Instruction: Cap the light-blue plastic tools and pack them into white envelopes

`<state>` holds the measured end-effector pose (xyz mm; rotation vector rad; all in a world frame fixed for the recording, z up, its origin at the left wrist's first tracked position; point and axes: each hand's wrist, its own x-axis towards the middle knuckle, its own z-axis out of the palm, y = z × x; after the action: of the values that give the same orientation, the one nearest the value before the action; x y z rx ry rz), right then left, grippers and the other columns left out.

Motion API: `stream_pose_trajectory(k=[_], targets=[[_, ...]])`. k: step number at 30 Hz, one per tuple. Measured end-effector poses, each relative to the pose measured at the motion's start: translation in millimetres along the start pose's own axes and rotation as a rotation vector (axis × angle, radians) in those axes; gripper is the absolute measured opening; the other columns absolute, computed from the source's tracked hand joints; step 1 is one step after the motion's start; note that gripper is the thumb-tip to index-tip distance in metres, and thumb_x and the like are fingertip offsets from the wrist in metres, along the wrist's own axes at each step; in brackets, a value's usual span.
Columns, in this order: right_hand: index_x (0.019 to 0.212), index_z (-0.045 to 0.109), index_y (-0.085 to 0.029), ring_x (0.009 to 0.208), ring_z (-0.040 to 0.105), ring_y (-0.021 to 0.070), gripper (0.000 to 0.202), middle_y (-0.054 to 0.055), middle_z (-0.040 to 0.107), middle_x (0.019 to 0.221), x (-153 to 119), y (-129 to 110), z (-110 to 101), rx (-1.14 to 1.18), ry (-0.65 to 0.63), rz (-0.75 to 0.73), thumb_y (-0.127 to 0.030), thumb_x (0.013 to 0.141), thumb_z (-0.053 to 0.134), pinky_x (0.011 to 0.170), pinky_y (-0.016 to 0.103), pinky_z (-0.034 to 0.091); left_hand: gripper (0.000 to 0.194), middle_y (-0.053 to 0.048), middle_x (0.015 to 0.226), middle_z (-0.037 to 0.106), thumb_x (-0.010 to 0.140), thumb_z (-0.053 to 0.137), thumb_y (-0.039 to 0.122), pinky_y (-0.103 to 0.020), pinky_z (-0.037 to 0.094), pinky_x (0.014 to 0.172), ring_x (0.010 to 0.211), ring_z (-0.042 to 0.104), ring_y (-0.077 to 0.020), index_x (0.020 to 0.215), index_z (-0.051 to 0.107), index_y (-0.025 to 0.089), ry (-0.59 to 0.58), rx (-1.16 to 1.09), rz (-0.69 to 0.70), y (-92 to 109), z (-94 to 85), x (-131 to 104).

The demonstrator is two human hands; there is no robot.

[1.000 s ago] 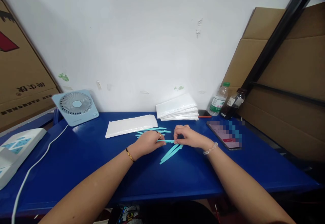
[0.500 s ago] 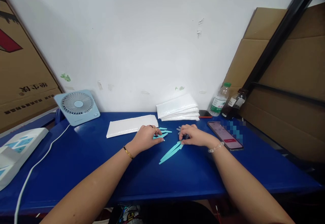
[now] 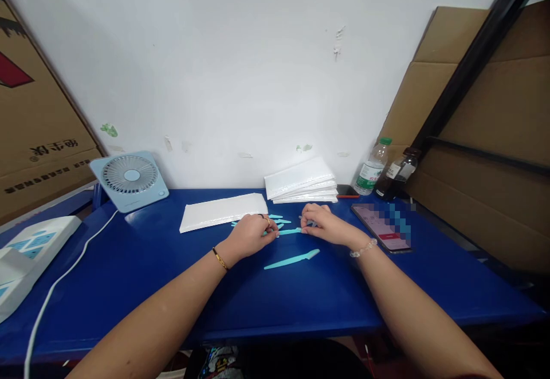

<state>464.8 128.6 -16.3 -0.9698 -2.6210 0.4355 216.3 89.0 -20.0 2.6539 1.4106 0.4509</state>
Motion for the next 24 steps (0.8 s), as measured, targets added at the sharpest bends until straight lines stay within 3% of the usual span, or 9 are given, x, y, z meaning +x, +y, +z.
stream_pose_trajectory(k=[4, 10, 13, 16, 20, 24], targets=[[0.084, 0.060, -0.020, 0.093, 0.050, 0.0190, 0.015, 0.004, 0.056, 0.095, 0, -3, -2, 0.010, 0.028, -0.026, -0.033, 0.088, 0.053, 0.087, 0.035, 0.030, 0.027, -0.002, 0.085, 0.069, 0.088, 0.050, 0.039, -0.027, 0.040, 0.070, 0.078, 0.060, -0.0167, 0.082, 0.069, 0.022, -0.002, 0.068, 0.019, 0, -2.4, 1], [0.080, 0.061, -0.020, 0.097, 0.052, 0.0217, 0.017, 0.005, 0.057, 0.093, -3, 15, -6, -0.051, 0.103, 0.083, -0.033, 0.088, 0.052, 0.089, 0.041, 0.031, 0.028, -0.002, 0.087, 0.069, 0.088, 0.049, 0.038, -0.028, 0.039, 0.069, 0.079, 0.060, -0.0178, 0.078, 0.069, 0.021, 0.013, 0.099, -0.115, -20, -7.0, -1], [0.084, 0.062, -0.020, 0.093, 0.054, 0.0218, 0.023, 0.006, 0.057, 0.096, -9, 20, -13, 0.001, 0.123, 0.139, -0.042, 0.084, 0.057, 0.088, 0.040, 0.035, 0.026, -0.003, 0.091, 0.068, 0.082, 0.055, 0.043, -0.030, 0.040, 0.072, 0.086, 0.059, -0.0206, 0.093, 0.068, 0.023, 0.077, 0.068, -0.165, -26, -9.8, -3], [0.088, 0.064, -0.020, 0.086, 0.056, 0.0194, 0.032, 0.004, 0.058, 0.094, -13, 13, -18, 0.118, -0.042, 0.075, -0.048, 0.073, 0.067, 0.077, 0.033, 0.042, 0.033, -0.003, 0.090, 0.066, 0.078, 0.058, 0.049, -0.029, 0.040, 0.070, 0.085, 0.059, -0.0200, 0.098, 0.066, 0.023, 0.102, -0.004, -0.143, -19, -11.9, -5], [0.078, 0.066, -0.019, 0.072, 0.054, 0.0148, 0.027, 0.000, 0.058, 0.079, -12, -2, -10, 0.149, -0.303, -0.027, -0.038, 0.062, 0.077, 0.065, 0.027, 0.042, 0.033, 0.000, 0.082, 0.065, 0.080, 0.054, 0.053, -0.025, 0.038, 0.061, 0.074, 0.058, -0.0153, 0.087, 0.066, 0.023, -0.069, -0.133, 0.001, 2, -10.3, -8], [0.070, 0.063, -0.019, 0.064, 0.050, 0.0117, 0.008, -0.001, 0.058, 0.076, -8, -14, 2, 0.070, -0.252, -0.022, -0.022, 0.067, 0.069, 0.057, 0.024, 0.038, 0.031, 0.000, 0.079, 0.064, 0.075, 0.062, 0.051, -0.024, 0.034, 0.057, 0.071, 0.057, -0.0151, 0.088, 0.065, 0.023, -0.165, -0.096, 0.104, 14, -0.7, -10]])
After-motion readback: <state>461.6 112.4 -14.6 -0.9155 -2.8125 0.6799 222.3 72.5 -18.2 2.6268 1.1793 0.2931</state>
